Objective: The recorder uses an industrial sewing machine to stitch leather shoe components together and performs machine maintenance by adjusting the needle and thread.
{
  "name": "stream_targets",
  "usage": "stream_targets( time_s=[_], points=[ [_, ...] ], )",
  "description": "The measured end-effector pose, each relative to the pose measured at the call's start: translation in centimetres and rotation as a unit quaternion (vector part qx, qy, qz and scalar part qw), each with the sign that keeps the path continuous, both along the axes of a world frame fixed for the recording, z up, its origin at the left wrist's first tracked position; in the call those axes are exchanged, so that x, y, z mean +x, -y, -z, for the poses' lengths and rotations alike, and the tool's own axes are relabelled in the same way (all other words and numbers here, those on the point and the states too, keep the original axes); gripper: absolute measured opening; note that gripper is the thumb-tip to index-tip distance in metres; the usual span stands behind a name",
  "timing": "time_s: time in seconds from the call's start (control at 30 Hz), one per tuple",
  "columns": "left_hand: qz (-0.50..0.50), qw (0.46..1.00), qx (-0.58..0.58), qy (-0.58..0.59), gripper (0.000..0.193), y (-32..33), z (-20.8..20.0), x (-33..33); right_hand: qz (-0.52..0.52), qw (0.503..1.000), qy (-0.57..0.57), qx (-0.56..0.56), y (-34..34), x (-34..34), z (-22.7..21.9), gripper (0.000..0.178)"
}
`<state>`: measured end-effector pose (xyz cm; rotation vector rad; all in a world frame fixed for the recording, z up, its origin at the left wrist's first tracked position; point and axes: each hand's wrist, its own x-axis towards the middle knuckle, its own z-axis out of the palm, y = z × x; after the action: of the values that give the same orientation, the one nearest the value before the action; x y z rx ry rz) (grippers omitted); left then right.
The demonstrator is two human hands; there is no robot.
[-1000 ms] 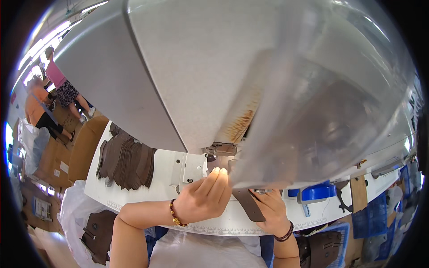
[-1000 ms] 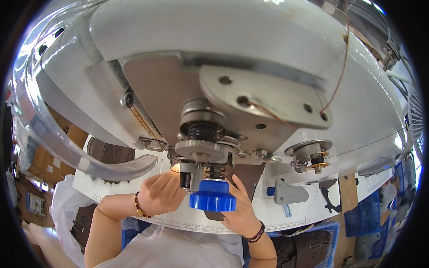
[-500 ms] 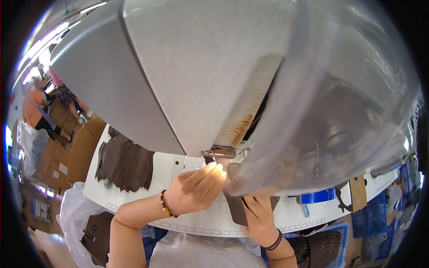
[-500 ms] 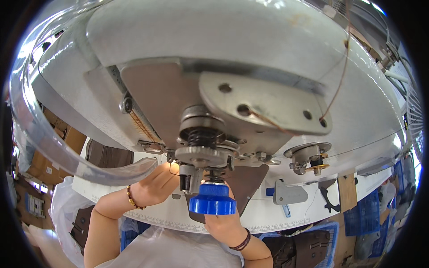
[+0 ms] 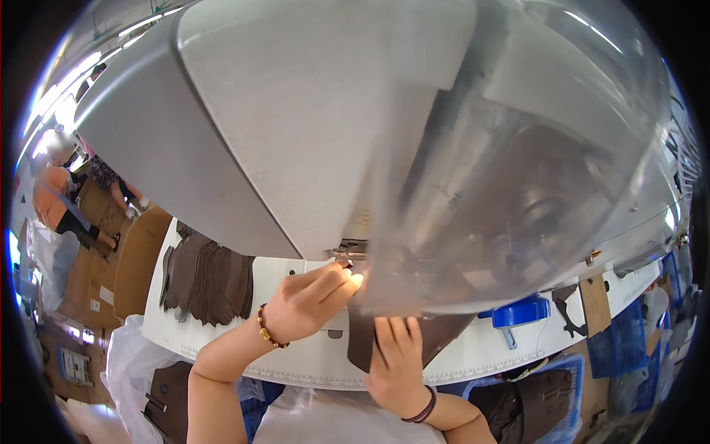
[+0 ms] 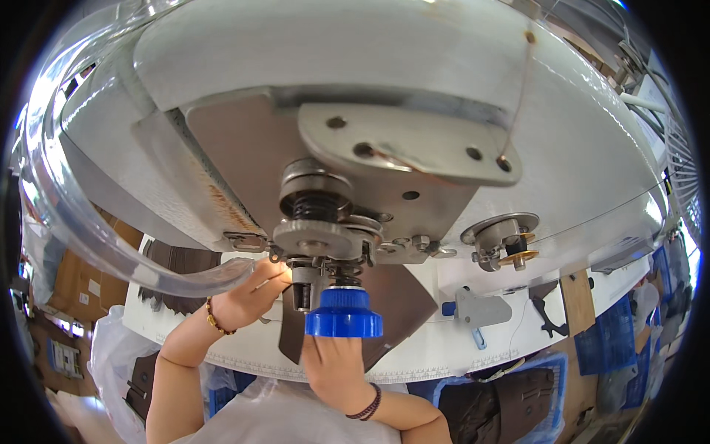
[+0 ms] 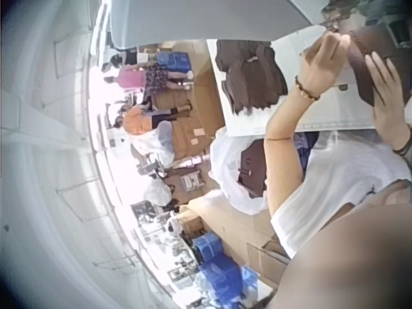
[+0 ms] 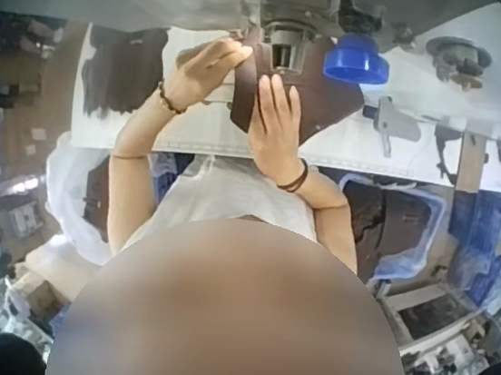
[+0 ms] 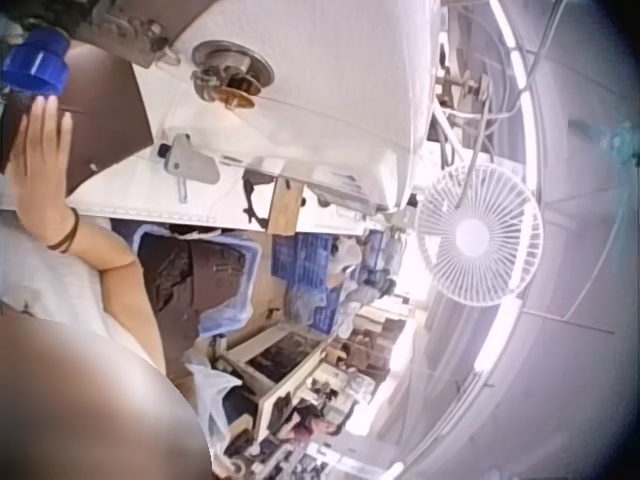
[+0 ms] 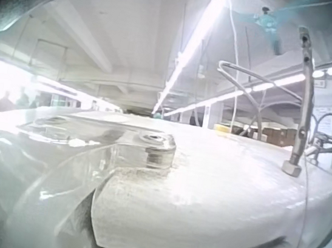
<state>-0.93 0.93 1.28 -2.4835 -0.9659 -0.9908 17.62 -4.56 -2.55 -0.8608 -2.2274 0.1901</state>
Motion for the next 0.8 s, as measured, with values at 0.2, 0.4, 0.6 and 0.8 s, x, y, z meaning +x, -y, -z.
stream_targets(
  time_s=[0.2,0.4,0.6,0.8],
  points=[
    [0.020,1.000,-0.006,0.015,0.032,-0.1,-0.5,-0.3,0.018,0.998,0.037,0.041,0.5,-0.4,-0.7,0.037],
    [-0.011,0.999,-0.032,0.040,0.033,1.2,-1.5,0.4,0.185,0.981,0.011,-0.056,-4.0,5.7,-3.5,0.048],
    [0.024,0.995,-0.062,0.080,0.027,1.8,-1.7,0.7,-0.049,0.947,-0.212,-0.235,-7.9,6.9,-3.2,0.039],
    [-0.007,0.996,0.049,-0.077,0.015,2.3,-0.9,0.9,-0.056,0.939,-0.217,-0.261,-7.5,7.2,-4.2,0.034]
  ],
)
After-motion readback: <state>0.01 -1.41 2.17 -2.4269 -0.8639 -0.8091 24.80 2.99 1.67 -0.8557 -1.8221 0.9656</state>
